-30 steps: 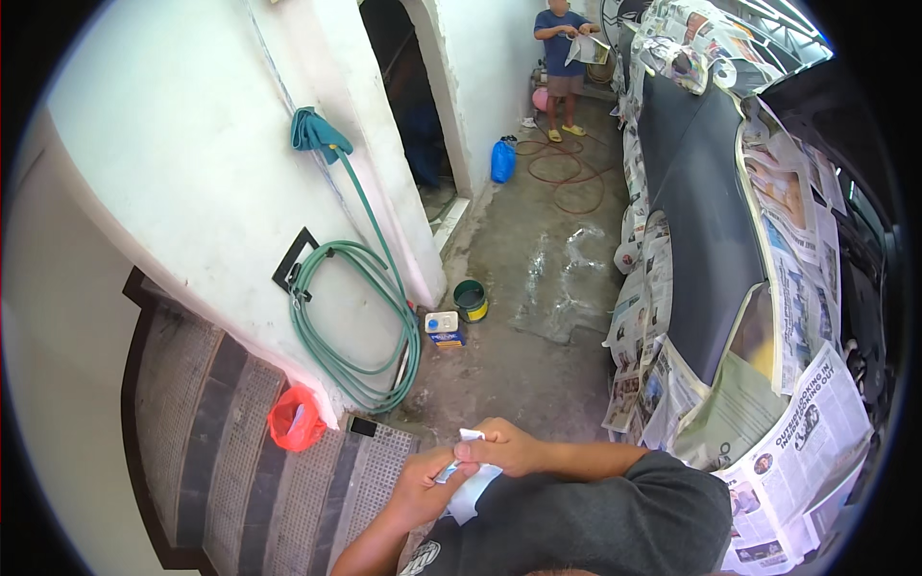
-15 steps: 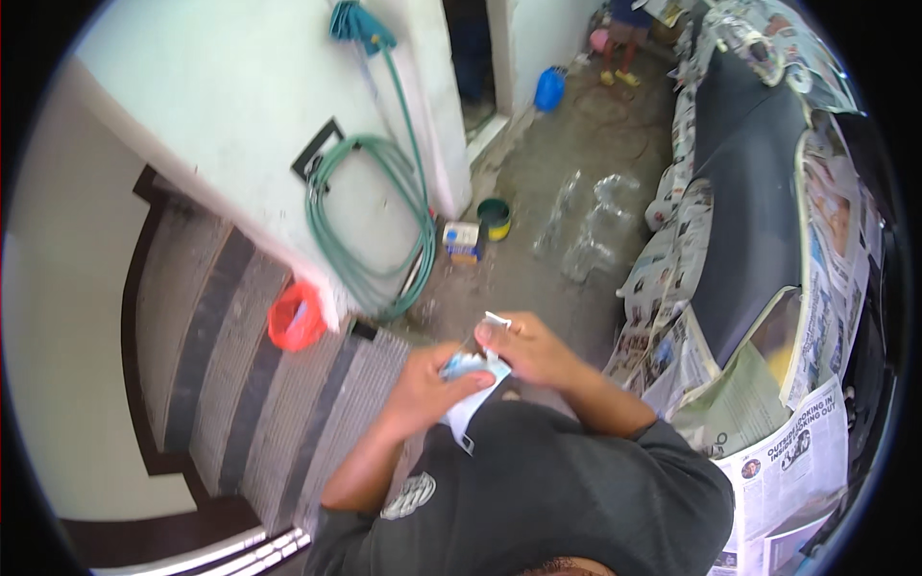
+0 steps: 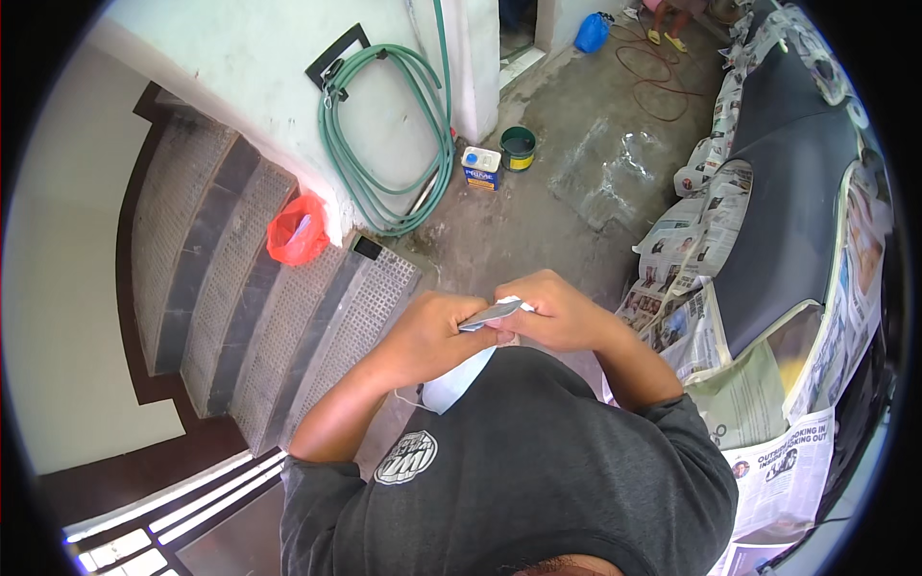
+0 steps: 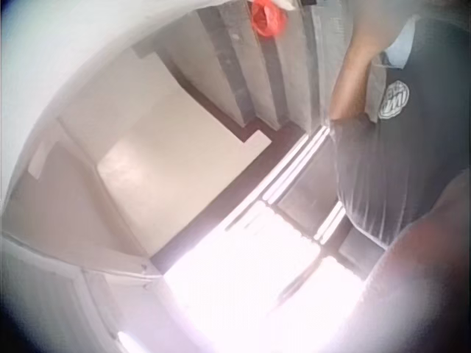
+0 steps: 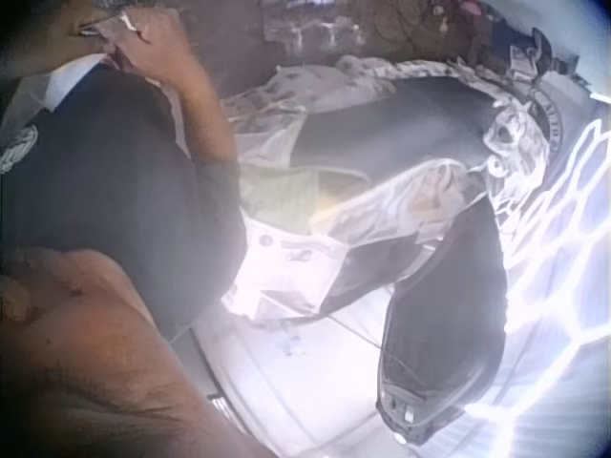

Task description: The person handles a face mask, uses a metal ruler to measure materials from several cans, and wipes surfaces with a paper towel while crouching in a garage area.

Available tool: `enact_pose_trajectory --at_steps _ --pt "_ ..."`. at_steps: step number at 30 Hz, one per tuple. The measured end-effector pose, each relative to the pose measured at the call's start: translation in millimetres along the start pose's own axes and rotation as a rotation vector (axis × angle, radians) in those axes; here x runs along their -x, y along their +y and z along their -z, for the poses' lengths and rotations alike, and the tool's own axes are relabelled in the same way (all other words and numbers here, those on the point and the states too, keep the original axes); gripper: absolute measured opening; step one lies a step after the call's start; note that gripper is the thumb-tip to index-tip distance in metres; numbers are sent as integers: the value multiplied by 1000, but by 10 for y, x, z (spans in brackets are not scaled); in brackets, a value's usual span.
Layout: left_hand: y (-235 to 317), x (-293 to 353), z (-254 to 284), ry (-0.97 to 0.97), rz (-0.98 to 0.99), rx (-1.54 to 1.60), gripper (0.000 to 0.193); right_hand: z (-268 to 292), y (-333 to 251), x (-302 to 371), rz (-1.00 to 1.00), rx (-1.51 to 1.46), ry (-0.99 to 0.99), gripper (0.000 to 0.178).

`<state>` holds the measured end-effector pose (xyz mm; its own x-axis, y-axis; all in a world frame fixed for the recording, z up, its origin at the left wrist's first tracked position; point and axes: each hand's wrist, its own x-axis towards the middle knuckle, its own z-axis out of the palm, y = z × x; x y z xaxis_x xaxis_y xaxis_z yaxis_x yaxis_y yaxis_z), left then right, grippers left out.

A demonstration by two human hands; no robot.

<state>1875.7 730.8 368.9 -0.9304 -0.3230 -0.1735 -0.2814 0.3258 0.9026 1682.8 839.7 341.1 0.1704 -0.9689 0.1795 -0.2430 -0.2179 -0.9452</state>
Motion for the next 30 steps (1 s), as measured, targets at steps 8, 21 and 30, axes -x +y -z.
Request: enact_pose_trajectory --at_steps 8,21,30 --pt "-145 228 -97 219 -422 91 11 131 551 -36 50 -1377 710 25" --pt "-1680 981 1135 1405 426 361 30 -1014 3941 647 -817 540 228 28" --pt "-2317 1390 1633 1356 608 412 31 -1776 4356 -1812 -530 350 -213 20"
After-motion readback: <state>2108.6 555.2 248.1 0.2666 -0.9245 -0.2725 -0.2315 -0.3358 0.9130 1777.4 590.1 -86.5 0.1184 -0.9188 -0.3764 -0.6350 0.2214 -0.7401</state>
